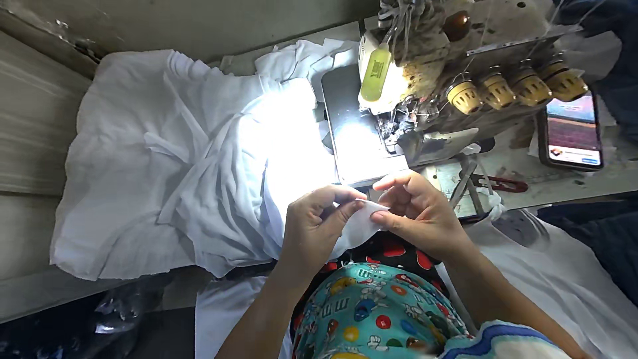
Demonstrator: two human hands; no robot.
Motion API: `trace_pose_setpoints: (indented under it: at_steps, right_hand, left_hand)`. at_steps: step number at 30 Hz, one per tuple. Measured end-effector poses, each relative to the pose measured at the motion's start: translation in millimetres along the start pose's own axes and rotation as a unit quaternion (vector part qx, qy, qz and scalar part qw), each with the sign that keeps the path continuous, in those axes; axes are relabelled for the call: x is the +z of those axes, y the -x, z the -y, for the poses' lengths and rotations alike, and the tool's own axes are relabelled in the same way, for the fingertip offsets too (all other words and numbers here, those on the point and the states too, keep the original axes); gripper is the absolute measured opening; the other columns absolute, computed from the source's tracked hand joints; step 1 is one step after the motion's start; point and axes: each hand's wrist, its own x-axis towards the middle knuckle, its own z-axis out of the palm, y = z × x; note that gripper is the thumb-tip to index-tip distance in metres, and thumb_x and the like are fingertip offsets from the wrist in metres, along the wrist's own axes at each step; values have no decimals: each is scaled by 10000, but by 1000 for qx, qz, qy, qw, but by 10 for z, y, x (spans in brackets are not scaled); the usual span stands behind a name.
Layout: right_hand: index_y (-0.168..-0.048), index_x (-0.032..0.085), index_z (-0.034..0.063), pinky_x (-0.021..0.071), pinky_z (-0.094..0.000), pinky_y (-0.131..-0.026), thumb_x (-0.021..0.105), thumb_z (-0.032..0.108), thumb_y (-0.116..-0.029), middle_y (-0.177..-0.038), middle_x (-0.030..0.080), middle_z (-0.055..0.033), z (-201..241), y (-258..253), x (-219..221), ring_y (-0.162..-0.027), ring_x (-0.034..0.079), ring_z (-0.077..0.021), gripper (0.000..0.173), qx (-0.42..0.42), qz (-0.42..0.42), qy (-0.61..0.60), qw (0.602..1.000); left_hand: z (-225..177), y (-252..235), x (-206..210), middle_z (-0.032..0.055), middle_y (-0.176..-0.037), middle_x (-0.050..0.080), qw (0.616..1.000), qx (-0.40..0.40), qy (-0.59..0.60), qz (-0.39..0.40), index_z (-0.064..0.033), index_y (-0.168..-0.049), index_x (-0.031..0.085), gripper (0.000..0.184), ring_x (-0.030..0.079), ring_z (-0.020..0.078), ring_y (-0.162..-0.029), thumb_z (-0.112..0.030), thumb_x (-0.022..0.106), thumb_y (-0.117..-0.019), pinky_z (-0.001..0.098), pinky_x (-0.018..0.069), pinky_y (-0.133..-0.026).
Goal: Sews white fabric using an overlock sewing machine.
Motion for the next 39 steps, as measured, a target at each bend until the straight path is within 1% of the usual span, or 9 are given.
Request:
trace_pose_setpoints:
  at_steps: [3, 9, 15, 19, 24, 34, 36, 37, 39]
  right_hand:
    - [-1207, 597, 102, 605, -170, -704, 631, 102, -992, -919, 736, 79, 87, 5, -62, -786, 709, -5, 217, -2, -9, 2, 1000]
    - [-1113, 560, 106, 608, -201, -616, 582, 10, -958, -826, 717, 56, -88, -14, -279, -660, 702, -42, 183, 35, -129, 65, 989]
    - [-1051, 570, 100, 596, -183, -613, 599, -1, -941, -815, 713, 68, -227, 46, -351, -668, 691, -20, 153, 43, -148, 83, 985]
    - [-1026, 663, 12, 577, -134, -668, 601, 79, -959, -853, 699, 37, -235, 15, -377, -721, 656, 44, 114, -12, -128, 188, 974]
    - [-1054, 748, 35, 574, -199, -643, 559, 135, -985, -793, 714, -19, -306, -87, -445, -682, 663, -22, 224, -54, -138, 358, 922]
    - [-1163, 741, 67, 591, -280, -651, 514, 221, -1046, -860, 738, -58, -301, -70, -466, -698, 694, -107, 298, -42, -104, 429, 896]
    - [-1126, 739, 47, 588, -286, -660, 520, 223, -1041, -846, 733, -63, -276, -57, -458, -704, 693, -114, 293, -45, -96, 433, 895]
    - [-1105, 741, 42, 583, -281, -665, 523, 221, -1040, -835, 732, -63, -262, -48, -452, -706, 691, -113, 289, -49, -91, 433, 896]
    - [-1067, 745, 41, 574, -260, -665, 527, 220, -1040, -821, 729, -57, -242, -37, -432, -708, 684, -101, 283, -62, -76, 425, 900]
  left_hand:
    - [-9, -134, 143, -35, -815, 703, 1000, 31, -6, -4, -11, -967, 713, 76, 652, -22, -689, -36, 642, -965, 146, 570, -649]
    - [400, -529, 627, 118, -935, 740, 953, 225, -205, -10, 16, -1039, 751, 141, 703, 137, -876, -22, 635, -968, 261, 554, -844]
    - [453, -494, 745, 91, -928, 719, 946, 199, -254, -20, -18, -1029, 744, 112, 681, 148, -853, -47, 678, -943, 271, 550, -799]
    - [331, -251, 748, 105, -1215, 740, 922, 134, -362, 2, -68, -1195, 756, 255, 724, 195, -1088, -77, 611, -985, 309, 570, -913]
    - [405, -339, 792, 100, -972, 737, 922, 144, -356, -34, -11, -1132, 712, 202, 706, 198, -920, -78, 603, -976, 321, 559, -844]
    - [440, -837, 542, 177, -1082, 711, 919, 99, -379, 48, 6, -1102, 698, 242, 680, 313, -1054, -113, 507, -1014, 480, 511, -930]
    - [667, -1010, 505, 224, -1177, 675, 910, 86, -402, 57, 19, -1173, 674, 295, 628, 380, -1169, -165, 494, -1029, 528, 465, -1014]
    - [1033, -1095, 560, 218, -1135, 688, 907, 140, -397, -5, -4, -1139, 703, 295, 641, 385, -1119, -214, 557, -993, 534, 487, -980]
    - [1322, -1288, 567, 109, -1231, 658, 902, 121, -414, -27, -144, -1243, 684, 348, 592, 284, -1183, -346, 615, -968, 456, 470, -1010]
